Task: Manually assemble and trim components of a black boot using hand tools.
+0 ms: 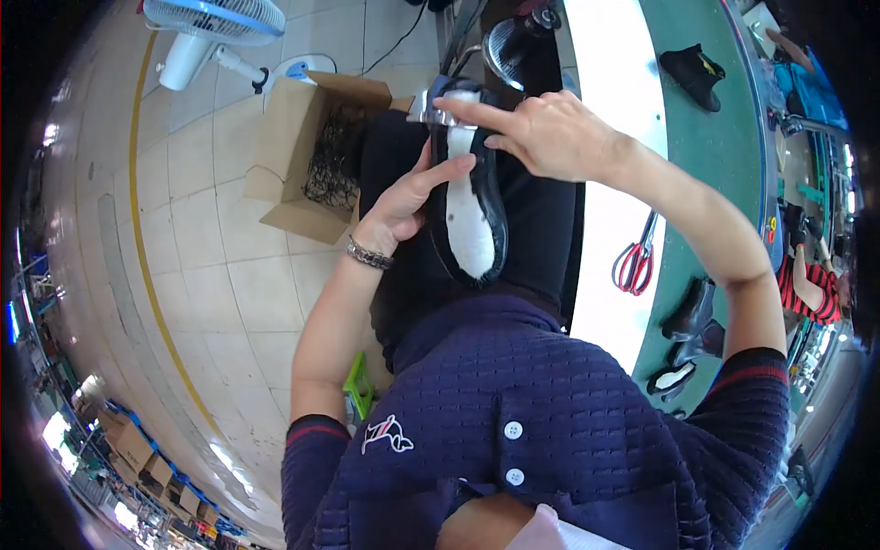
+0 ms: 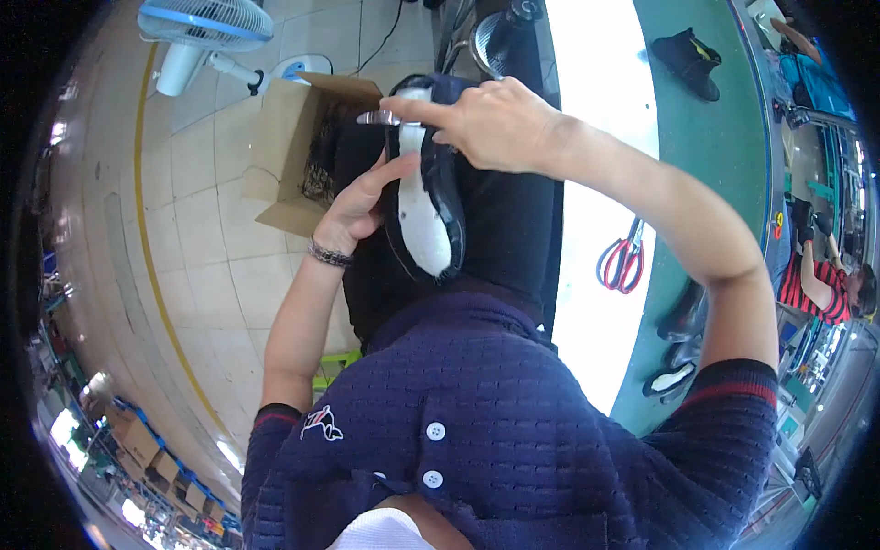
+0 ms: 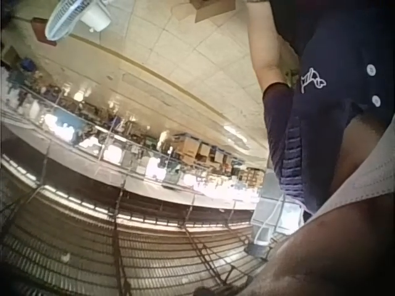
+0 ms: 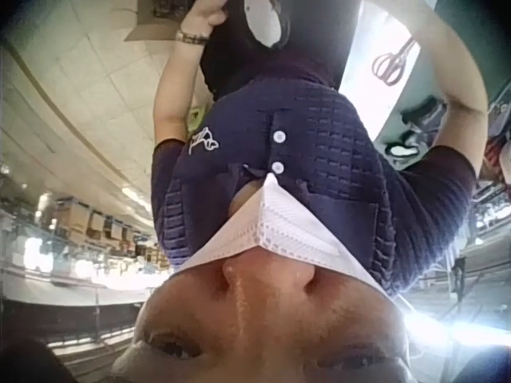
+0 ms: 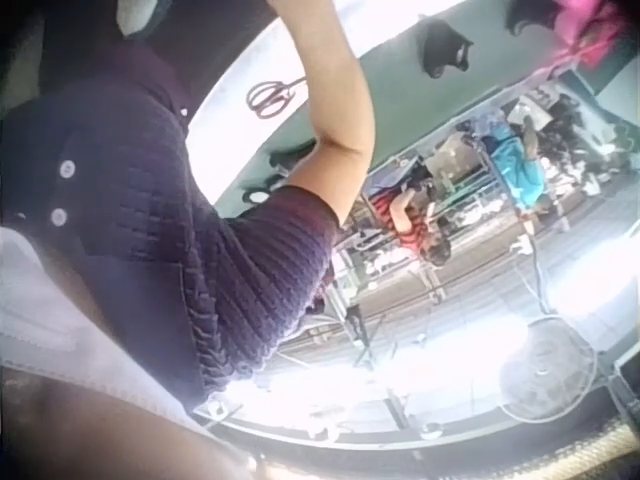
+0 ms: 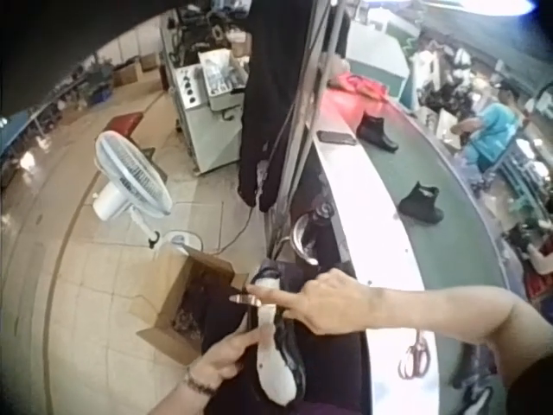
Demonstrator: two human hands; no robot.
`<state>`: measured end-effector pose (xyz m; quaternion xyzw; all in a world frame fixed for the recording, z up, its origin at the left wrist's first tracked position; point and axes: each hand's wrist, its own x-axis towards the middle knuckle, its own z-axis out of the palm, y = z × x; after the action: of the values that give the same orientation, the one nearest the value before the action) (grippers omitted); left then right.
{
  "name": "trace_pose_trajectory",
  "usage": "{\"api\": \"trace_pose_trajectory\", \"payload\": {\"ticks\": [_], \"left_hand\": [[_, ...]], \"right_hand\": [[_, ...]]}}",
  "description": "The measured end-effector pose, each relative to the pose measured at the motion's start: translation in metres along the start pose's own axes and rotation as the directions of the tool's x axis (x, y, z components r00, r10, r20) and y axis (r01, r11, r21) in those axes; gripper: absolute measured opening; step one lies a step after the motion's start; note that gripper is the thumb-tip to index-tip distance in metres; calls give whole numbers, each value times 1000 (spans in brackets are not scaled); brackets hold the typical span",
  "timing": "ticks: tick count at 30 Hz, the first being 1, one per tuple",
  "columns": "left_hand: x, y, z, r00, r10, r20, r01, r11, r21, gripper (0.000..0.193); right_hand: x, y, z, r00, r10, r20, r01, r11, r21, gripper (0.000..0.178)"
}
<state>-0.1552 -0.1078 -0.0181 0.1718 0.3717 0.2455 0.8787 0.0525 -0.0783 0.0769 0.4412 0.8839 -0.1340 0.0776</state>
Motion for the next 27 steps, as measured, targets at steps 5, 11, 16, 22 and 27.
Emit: {"api": "trace_pose_trajectory", "payload": {"ticks": [5, 11, 16, 22, 27], "left_hand": [[4, 9, 15, 995, -82, 53, 70, 978, 194, 73], [-17, -21, 23, 887, 297, 354, -448, 744, 497, 134], [-8, -74, -4, 851, 325, 412, -511, 693, 508, 146], [-10, -70, -15, 813, 219, 540, -454, 818, 352, 144], [-3, -60, 12, 908, 241, 344, -357, 873, 331, 96]], "right_hand": [[-48, -3, -5, 961, 57, -270, -20, 990, 139, 50], [-126, -25, 33, 833, 533, 147, -113, -97, 989, 37], [-152, -43, 86, 897, 355, 264, -92, -435, 896, 23], [-149, -58, 96, 952, 155, 264, -187, -389, 902, 12], [-138, -64, 99, 915, 118, 385, -321, -363, 875, 41]]}}
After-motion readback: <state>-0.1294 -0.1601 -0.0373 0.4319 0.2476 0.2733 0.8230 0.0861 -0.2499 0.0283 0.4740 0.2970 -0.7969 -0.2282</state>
